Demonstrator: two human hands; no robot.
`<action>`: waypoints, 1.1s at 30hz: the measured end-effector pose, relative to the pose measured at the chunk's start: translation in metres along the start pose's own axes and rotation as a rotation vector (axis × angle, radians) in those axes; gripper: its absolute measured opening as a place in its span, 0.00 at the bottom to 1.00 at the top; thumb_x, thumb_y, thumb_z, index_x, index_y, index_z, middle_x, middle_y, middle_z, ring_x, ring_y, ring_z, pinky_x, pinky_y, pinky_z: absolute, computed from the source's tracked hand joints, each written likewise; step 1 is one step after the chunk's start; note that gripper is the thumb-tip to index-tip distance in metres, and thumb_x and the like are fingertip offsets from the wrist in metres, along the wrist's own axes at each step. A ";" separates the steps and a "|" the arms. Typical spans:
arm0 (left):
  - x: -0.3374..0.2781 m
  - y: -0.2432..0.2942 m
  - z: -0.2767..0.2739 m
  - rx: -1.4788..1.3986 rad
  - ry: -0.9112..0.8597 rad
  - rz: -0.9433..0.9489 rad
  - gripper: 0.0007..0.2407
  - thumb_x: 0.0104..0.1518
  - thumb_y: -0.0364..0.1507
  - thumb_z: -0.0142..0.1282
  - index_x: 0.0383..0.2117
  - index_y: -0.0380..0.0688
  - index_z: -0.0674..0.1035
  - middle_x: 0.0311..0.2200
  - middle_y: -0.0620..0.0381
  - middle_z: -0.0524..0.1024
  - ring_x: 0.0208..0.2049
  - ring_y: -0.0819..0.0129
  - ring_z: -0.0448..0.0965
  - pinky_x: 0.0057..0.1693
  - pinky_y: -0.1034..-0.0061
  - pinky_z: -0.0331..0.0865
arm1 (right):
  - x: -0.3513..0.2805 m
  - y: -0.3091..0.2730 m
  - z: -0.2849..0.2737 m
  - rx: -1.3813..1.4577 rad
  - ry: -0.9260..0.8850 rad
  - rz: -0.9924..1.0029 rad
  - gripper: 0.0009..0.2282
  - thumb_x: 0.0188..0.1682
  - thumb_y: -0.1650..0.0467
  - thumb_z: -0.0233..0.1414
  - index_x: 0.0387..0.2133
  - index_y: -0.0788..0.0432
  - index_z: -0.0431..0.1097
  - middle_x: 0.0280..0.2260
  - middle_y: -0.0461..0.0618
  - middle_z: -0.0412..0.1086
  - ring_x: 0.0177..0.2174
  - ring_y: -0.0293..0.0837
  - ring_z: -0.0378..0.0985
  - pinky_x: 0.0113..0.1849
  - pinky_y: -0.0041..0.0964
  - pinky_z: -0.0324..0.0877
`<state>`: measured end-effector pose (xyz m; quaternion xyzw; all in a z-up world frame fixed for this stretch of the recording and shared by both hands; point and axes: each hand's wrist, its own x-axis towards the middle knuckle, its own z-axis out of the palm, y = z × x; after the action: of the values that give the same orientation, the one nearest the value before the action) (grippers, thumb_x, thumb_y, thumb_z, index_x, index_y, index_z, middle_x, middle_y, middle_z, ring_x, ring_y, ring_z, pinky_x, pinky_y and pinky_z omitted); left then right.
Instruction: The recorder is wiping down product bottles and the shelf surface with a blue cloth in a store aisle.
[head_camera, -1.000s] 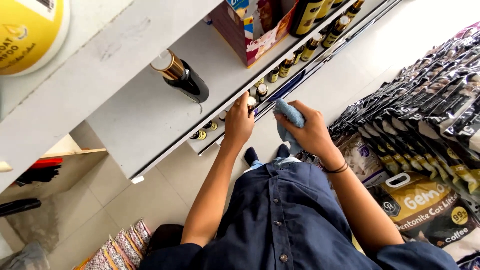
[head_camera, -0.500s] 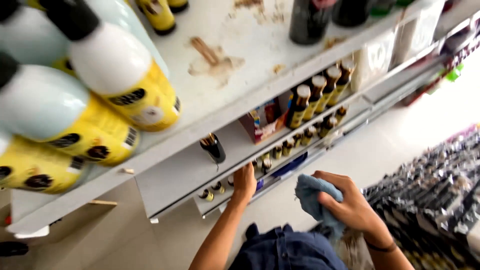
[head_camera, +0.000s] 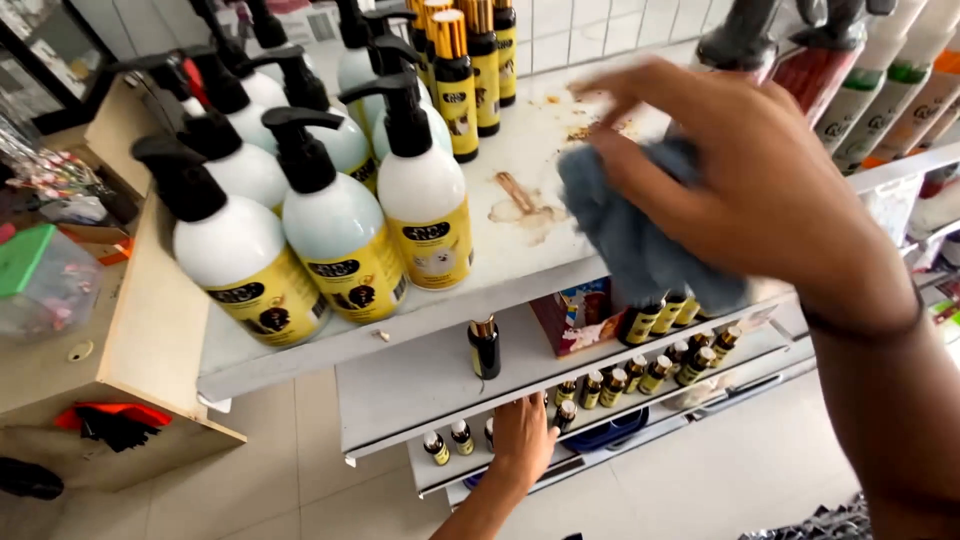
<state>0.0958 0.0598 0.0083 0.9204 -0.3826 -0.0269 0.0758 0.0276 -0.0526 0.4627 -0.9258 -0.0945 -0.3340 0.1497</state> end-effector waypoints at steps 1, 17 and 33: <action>-0.008 0.004 -0.017 0.000 -0.081 0.002 0.27 0.57 0.42 0.66 0.54 0.36 0.69 0.49 0.39 0.74 0.48 0.48 0.76 0.57 0.56 0.69 | 0.021 0.006 0.006 -0.149 -0.117 0.028 0.18 0.56 0.69 0.47 0.59 0.60 0.66 0.48 0.52 0.75 0.40 0.51 0.77 0.38 0.50 0.68; -0.093 -0.021 -0.261 -0.442 -0.595 0.612 0.20 0.62 0.45 0.43 0.46 0.40 0.68 0.38 0.46 0.71 0.41 0.54 0.70 0.43 0.62 0.62 | 0.144 0.059 0.086 -0.413 -0.279 0.048 0.14 0.60 0.58 0.51 0.41 0.53 0.58 0.30 0.50 0.70 0.24 0.49 0.65 0.28 0.48 0.62; -0.086 0.031 -0.335 -0.696 0.978 0.683 0.18 0.64 0.31 0.58 0.56 0.42 0.67 0.56 0.41 0.68 0.65 0.41 0.71 0.73 0.47 0.70 | -0.058 -0.055 -0.054 -0.287 -0.020 0.224 0.12 0.50 0.59 0.58 0.39 0.49 0.67 0.32 0.33 0.76 0.29 0.34 0.81 0.39 0.44 0.67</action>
<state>0.0497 0.1388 0.3431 0.5769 -0.5421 0.2954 0.5349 -0.0632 -0.0233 0.4766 -0.9457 0.0564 -0.3158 0.0516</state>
